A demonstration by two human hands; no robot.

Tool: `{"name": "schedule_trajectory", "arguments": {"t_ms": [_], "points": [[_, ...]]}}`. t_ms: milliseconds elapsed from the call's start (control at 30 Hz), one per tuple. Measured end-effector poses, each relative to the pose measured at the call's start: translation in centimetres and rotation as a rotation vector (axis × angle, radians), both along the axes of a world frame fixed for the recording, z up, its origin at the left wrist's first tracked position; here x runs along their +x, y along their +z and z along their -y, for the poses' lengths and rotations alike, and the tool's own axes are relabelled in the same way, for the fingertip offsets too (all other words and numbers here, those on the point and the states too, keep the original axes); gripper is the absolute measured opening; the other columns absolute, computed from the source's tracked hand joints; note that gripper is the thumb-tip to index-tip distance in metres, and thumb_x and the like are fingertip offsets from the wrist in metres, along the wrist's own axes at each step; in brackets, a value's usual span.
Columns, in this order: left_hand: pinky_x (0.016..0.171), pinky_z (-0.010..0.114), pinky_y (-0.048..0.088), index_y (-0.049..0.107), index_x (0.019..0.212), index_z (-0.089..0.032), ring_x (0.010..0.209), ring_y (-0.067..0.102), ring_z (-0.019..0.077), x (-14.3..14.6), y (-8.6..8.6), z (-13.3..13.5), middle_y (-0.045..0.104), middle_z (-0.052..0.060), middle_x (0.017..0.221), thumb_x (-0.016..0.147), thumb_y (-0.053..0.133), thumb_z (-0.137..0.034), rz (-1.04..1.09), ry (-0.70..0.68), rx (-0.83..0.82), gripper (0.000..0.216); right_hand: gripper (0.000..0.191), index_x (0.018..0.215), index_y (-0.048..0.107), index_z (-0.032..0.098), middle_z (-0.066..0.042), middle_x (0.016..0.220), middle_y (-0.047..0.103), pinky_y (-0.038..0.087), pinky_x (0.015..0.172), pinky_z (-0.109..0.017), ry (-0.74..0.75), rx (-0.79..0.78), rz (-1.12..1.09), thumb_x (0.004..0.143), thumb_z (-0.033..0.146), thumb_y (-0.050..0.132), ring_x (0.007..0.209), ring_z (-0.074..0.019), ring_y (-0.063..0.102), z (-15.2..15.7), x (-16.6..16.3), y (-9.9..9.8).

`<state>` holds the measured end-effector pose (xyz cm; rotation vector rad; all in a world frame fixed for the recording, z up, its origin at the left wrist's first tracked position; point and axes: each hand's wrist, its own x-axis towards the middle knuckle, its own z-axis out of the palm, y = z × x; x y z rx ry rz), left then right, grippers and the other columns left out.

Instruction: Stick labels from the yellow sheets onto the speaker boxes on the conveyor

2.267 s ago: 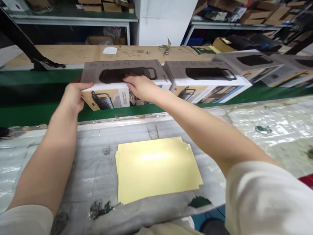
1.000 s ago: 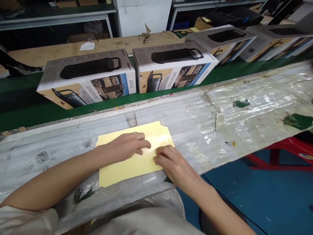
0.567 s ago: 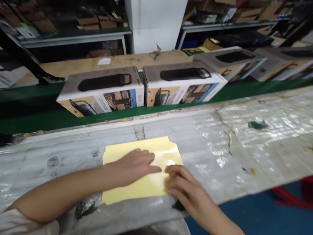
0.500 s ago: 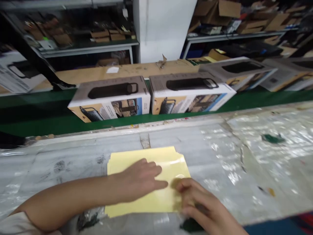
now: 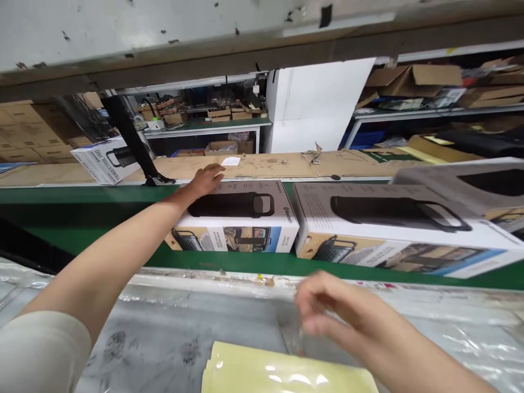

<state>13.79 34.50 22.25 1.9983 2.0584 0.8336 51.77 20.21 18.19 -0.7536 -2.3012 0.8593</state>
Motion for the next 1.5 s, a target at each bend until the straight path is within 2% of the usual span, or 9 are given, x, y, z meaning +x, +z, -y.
{"name": "schedule_trajectory", "arguments": {"t_ms": [67,167,367,533,767,967,1133,1300,1500], "points": [[0.114,0.044,0.040,0.068,0.084,-0.021,0.125,0.063,0.0326,-1.5,-1.6,-1.5,0.074,0.013,0.115,0.091,0.060,-0.019,-0.033,0.038,-0.083,0.011,0.005,0.089,0.067,0.036,-0.006,0.079,0.072,0.060,0.052,-0.034,0.110,-0.167,-0.030,0.092,0.039,0.064,0.065,-0.0236,0.072,-3.4,-4.3,2.3],[0.109,0.042,0.044,0.067,0.085,-0.023,0.117,0.066,0.0326,-2.3,-3.4,-1.5,0.076,0.012,0.108,0.094,0.060,-0.027,-0.064,0.043,-0.131,0.012,0.016,0.099,0.065,0.028,-0.006,0.091,0.074,0.060,0.069,-0.038,0.075,-0.148,-0.070,0.086,0.037,0.070,0.080,-0.0248,0.072,-9.7,-10.7,3.8],[0.109,0.043,0.044,0.068,0.104,-0.023,0.123,0.065,0.0315,-2.4,-3.6,-1.4,0.073,0.011,0.127,0.104,0.043,-0.031,-0.199,0.051,-0.227,0.027,0.021,0.086,0.054,0.023,0.003,0.075,0.064,0.051,0.074,-0.032,0.015,-0.042,-0.126,0.074,0.017,0.071,0.073,-0.0182,0.062,-21.3,-21.5,2.3],[0.109,0.043,0.043,0.064,0.119,-0.023,0.128,0.062,0.0306,-2.6,-3.8,-1.8,0.069,0.011,0.136,0.108,0.036,-0.036,-0.306,0.070,-0.275,0.033,0.023,0.088,0.053,0.023,0.005,0.072,0.062,0.048,0.067,-0.027,0.032,-0.050,-0.050,0.075,0.015,0.070,0.068,-0.0154,0.059,-24.5,-24.8,0.8],[0.108,0.043,0.044,0.062,0.125,-0.022,0.132,0.060,0.0297,-3.0,-3.8,-1.5,0.067,0.011,0.140,0.109,0.029,-0.033,-0.381,0.066,-0.283,0.038,0.020,0.094,0.060,0.022,0.000,0.085,0.070,0.051,0.071,-0.031,-0.096,0.038,0.115,0.079,0.014,0.069,0.077,-0.0197,0.064,-25.5,-25.6,-0.4],[0.108,0.042,0.045,0.062,0.125,-0.020,0.131,0.061,0.0297,-3.2,-3.6,-1.1,0.067,0.012,0.140,0.109,0.030,-0.032,-0.388,0.066,-0.270,0.038,0.032,0.117,0.065,0.017,-0.014,0.127,0.069,0.045,0.108,-0.046,-0.177,0.238,0.168,0.090,0.009,0.051,0.126,-0.0316,0.059,-23.1,-24.1,-0.2],[0.109,0.041,0.045,0.063,0.125,-0.020,0.131,0.061,0.0284,-3.5,-3.4,-0.6,0.067,0.011,0.140,0.108,0.032,-0.028,-0.371,0.060,-0.247,0.036,0.052,0.151,0.044,0.022,-0.011,0.132,0.071,0.046,0.109,-0.047,-0.066,0.213,0.362,0.101,0.033,0.051,0.127,-0.0316,0.063,-20.9,-24.5,-0.4],[0.113,0.036,0.043,0.058,0.139,-0.032,0.135,0.060,0.0229,-3.9,-2.6,0.4,0.063,0.000,0.147,0.109,0.030,-0.036,-0.349,-0.010,-0.234,0.041,0.069,0.153,0.042,0.019,-0.021,0.142,0.065,0.039,0.111,-0.066,-0.153,0.117,0.501,0.100,0.062,0.048,0.133,-0.0439,0.058,-21.0,-24.8,0.8],[0.117,0.042,0.038,0.064,0.134,-0.030,0.138,0.056,0.0292,-3.3,-2.1,0.1,0.062,0.003,0.149,0.101,0.037,-0.064,-0.367,-0.003,-0.321,0.055,0.045,0.146,0.054,0.024,-0.015,0.160,0.048,0.023,0.119,-0.071,-0.195,0.360,0.432,0.104,0.042,0.048,0.150,-0.0399,0.036,-13.0,-15.5,0.4]]}}
